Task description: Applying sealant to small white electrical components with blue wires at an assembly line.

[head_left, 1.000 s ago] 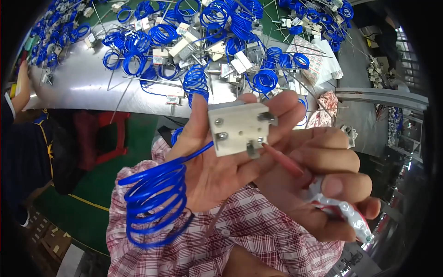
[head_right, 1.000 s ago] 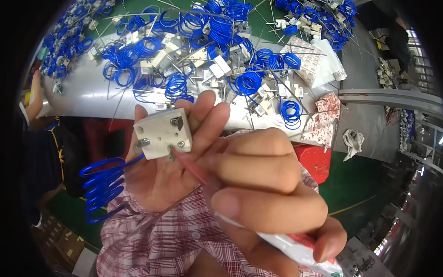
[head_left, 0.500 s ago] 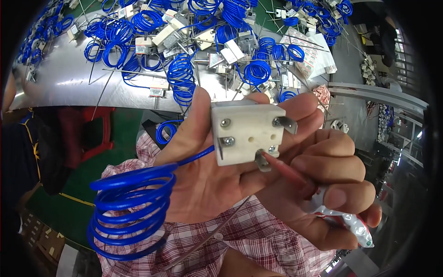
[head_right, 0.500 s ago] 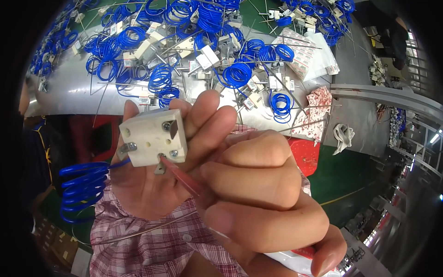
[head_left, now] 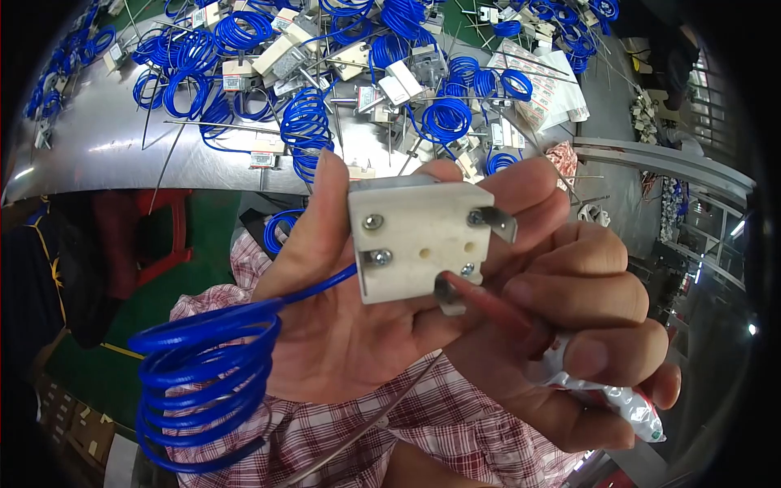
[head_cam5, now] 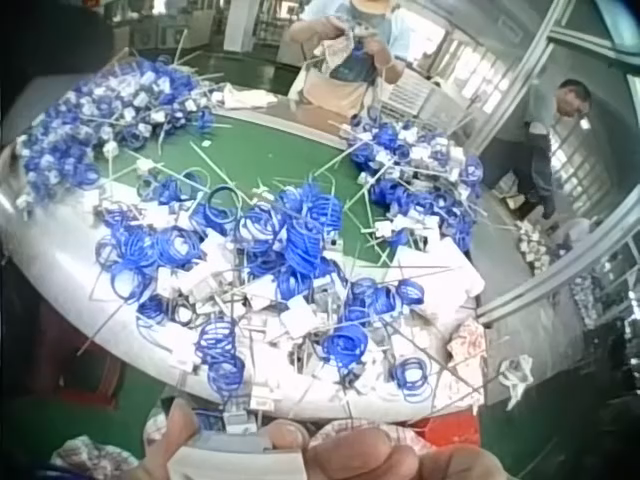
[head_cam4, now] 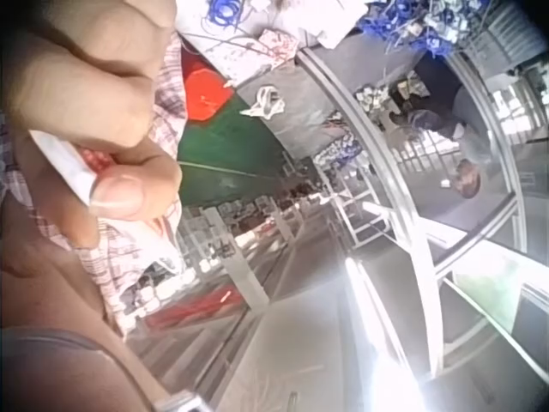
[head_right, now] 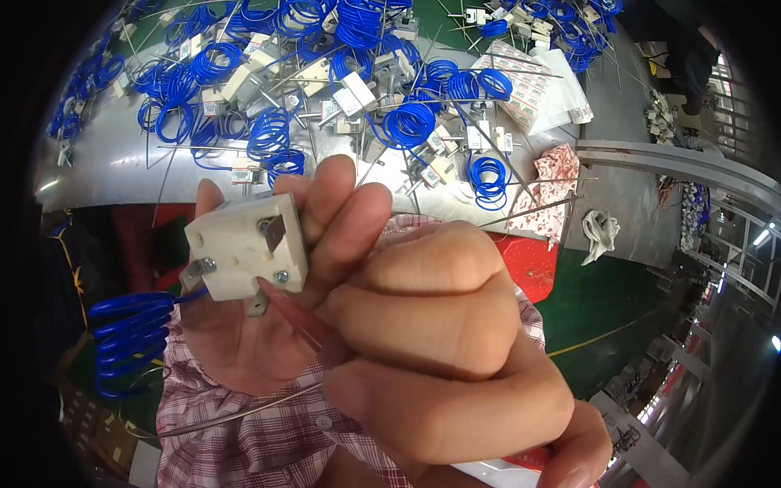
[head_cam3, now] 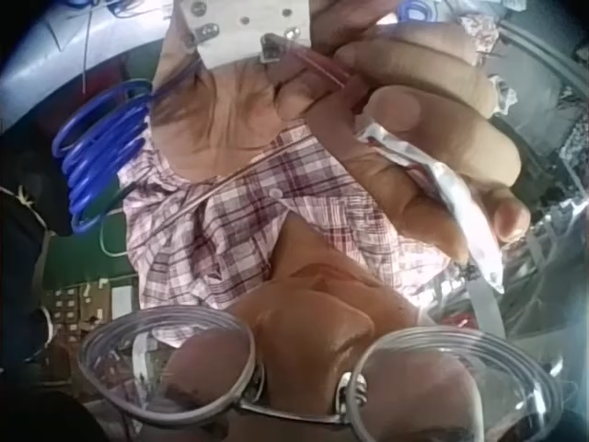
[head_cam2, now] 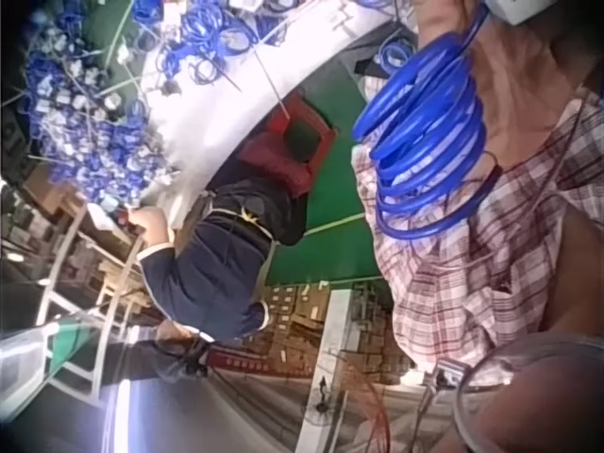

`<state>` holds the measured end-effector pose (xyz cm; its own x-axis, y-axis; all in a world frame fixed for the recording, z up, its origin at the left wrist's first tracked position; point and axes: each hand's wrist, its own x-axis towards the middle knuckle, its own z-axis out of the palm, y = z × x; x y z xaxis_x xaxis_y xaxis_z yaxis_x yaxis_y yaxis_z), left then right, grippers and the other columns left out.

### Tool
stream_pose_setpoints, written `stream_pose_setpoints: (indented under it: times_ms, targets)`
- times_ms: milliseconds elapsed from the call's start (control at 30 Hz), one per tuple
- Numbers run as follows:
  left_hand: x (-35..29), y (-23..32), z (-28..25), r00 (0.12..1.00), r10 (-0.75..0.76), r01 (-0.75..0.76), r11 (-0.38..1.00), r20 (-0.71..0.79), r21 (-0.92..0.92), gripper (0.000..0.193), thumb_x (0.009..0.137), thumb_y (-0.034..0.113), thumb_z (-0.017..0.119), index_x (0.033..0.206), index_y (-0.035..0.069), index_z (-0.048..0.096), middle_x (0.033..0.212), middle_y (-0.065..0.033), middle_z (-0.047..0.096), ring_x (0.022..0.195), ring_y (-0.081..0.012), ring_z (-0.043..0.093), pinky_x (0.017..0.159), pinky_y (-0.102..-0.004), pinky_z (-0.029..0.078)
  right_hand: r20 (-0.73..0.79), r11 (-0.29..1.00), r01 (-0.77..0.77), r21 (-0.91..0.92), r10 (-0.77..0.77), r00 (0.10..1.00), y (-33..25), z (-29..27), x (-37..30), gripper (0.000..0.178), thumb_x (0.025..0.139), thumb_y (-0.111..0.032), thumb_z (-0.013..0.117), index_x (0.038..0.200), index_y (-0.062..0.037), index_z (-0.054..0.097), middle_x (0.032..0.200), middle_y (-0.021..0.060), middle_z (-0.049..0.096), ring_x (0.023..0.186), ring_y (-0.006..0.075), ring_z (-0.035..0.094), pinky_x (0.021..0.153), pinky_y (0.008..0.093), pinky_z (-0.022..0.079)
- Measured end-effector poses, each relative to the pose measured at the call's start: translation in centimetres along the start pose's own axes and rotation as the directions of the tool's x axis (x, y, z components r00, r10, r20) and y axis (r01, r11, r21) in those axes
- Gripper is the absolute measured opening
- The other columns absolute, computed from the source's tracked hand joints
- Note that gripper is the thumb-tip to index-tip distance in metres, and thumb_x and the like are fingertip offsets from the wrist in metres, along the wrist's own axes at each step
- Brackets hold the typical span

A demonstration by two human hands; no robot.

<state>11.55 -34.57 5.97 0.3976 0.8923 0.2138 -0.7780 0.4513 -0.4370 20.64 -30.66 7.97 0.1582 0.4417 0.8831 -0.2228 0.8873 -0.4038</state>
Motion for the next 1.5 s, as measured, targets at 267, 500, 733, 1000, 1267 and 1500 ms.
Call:
stream_pose_setpoints:
  times_ms: [267,500,733,1000,1267,1500]
  targets:
    - [-0.1,0.3,-0.1,0.999,-0.024,0.025,0.999,-0.023,0.025,0.06,0.09,0.047,0.023,0.125,0.0,0.032,0.139,-0.0113,0.018,0.131,-0.0272,0.005,0.105,-0.0385,0.019,0.029,0.998,-0.001,-0.067,0.003,1.0,0.0,-0.1,0.0,0.048,0.089,-0.045,0.028,0.107,-0.0041,0.045,0.073,0.001,0.044,0.044,0.0113,0.035,0.047,0.0257,0.03]
    - [0.1,0.1,-0.1,0.999,-0.034,0.034,0.996,-0.008,0.085,0.06,0.09,0.048,0.022,0.126,0.001,0.031,0.14,-0.0106,0.017,0.131,-0.0268,0.006,0.101,-0.0294,0.029,0.188,0.981,-0.057,-0.183,0.092,0.978,-1.3,-1.5,0.8,0.048,0.088,-0.045,0.028,0.107,-0.0046,0.045,0.074,0.0,0.045,0.042,0.0109,0.036,0.046,0.025,0.03]
    - [0.3,-0.3,2.4,0.94,0.024,-0.051,0.996,-0.341,-0.07,0.059,0.089,0.049,0.023,0.129,0.006,0.029,0.141,-0.0059,0.017,0.131,-0.0241,0.006,0.084,-0.0194,0.041,0.265,0.946,-0.041,-0.321,0.132,0.955,-1.9,-2.0,0.9,0.049,0.088,-0.047,0.027,0.108,-0.0052,0.045,0.073,-0.0007,0.045,0.042,0.0108,0.036,0.046,0.0248,0.031]
    - [0.4,-0.3,2.6,0.904,0.026,-0.056,0.997,-0.426,-0.058,0.058,0.089,0.049,0.027,0.128,0.006,0.031,0.14,-0.0067,0.02,0.131,-0.0228,0.009,0.079,-0.017,0.042,0.207,0.978,-0.182,-0.106,0.201,0.957,-1.3,-1.6,0.9,0.049,0.087,-0.048,0.028,0.107,-0.0077,0.046,0.072,-0.0022,0.044,0.043,0.0106,0.035,0.047,0.0262,0.032]
    - [0.2,-0.5,2.5,0.908,0.013,-0.047,0.996,-0.418,-0.07,0.062,0.088,0.051,0.024,0.127,0.003,0.031,0.139,-0.0102,0.021,0.131,-0.0238,0.009,0.078,-0.0176,0.043,0.224,0.96,-0.28,-0.024,0.278,0.934,-1.4,-2.2,1.0,0.041,0.087,-0.045,0.032,0.104,-0.0096,0.046,0.071,-0.0035,0.044,0.043,0.0098,0.035,0.048,0.0271,0.033]
    - [0.3,-0.8,2.1,0.919,0.03,-0.058,0.997,-0.394,-0.058,0.063,0.088,0.051,0.025,0.128,0.003,0.03,0.138,-0.0112,0.023,0.131,-0.0236,0.009,0.078,-0.0179,0.043,0.106,0.959,-0.281,-0.021,0.282,0.954,-1.2,-1.2,0.5,0.04,0.088,-0.044,0.031,0.104,-0.0096,0.045,0.071,-0.0024,0.044,0.044,0.0101,0.035,0.048,0.0271,0.034]
